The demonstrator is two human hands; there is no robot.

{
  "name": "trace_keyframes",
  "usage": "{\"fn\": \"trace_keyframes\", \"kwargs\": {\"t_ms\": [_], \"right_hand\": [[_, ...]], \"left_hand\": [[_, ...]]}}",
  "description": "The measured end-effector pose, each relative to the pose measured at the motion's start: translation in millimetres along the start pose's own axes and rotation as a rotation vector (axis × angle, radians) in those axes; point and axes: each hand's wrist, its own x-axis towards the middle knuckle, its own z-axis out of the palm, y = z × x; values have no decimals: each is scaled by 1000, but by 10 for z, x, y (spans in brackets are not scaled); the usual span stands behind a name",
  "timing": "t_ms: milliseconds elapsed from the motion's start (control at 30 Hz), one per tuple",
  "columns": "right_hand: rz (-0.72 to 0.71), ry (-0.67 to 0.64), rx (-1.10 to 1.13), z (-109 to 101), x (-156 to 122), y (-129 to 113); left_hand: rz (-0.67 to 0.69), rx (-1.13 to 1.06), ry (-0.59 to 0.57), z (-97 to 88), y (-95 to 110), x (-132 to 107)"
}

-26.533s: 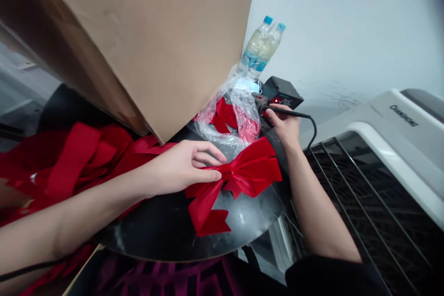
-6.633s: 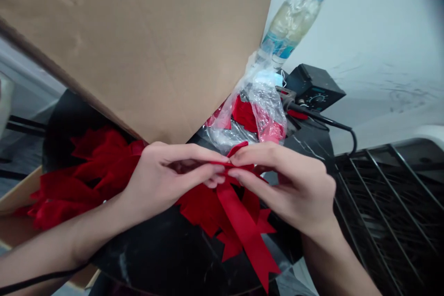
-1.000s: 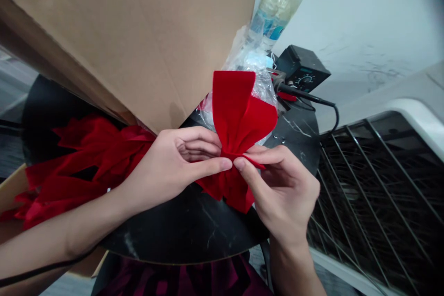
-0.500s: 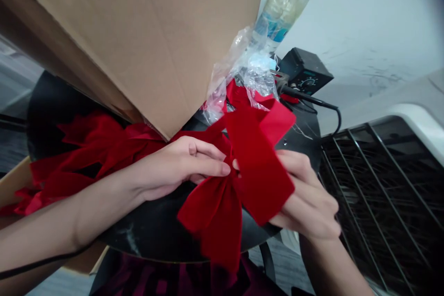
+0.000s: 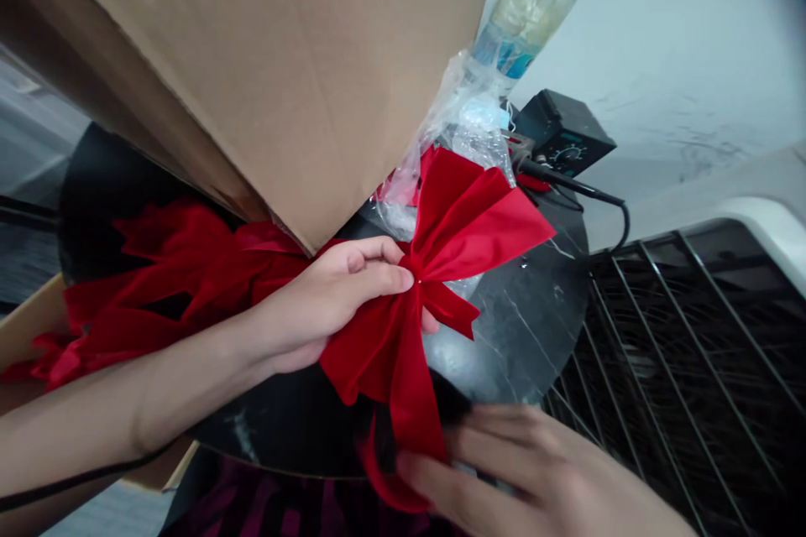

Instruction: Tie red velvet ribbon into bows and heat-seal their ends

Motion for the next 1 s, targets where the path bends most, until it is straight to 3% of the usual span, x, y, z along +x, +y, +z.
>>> {"fn": "trace_keyframes", "kwargs": {"t_ms": [67, 167, 267, 367, 500, 733, 867, 1000], "right_hand": [[41, 140, 9, -95, -47, 74], [169, 411, -199, -124, 52, 328], [52, 490, -337, -55, 248, 576], [-125, 435, -385, -47, 363, 666], [-269, 296, -535, -161, 392, 609], [-179, 114, -412, -163, 526, 553], [-87, 106, -366, -108, 578, 559], [-12, 84, -205, -139, 573, 594]], "left_hand": [[12, -5, 14, -17, -15, 8], [-17, -29, 28, -1, -24, 10], [-51, -37, 6, 19, -21, 7], [-64, 2, 18, 24, -15, 10], [-84, 134, 83, 35, -8, 20], [15, 456, 217, 6, -16, 54], [52, 595, 171, -56, 33, 52], [46, 716, 45, -74, 112, 2]]}}
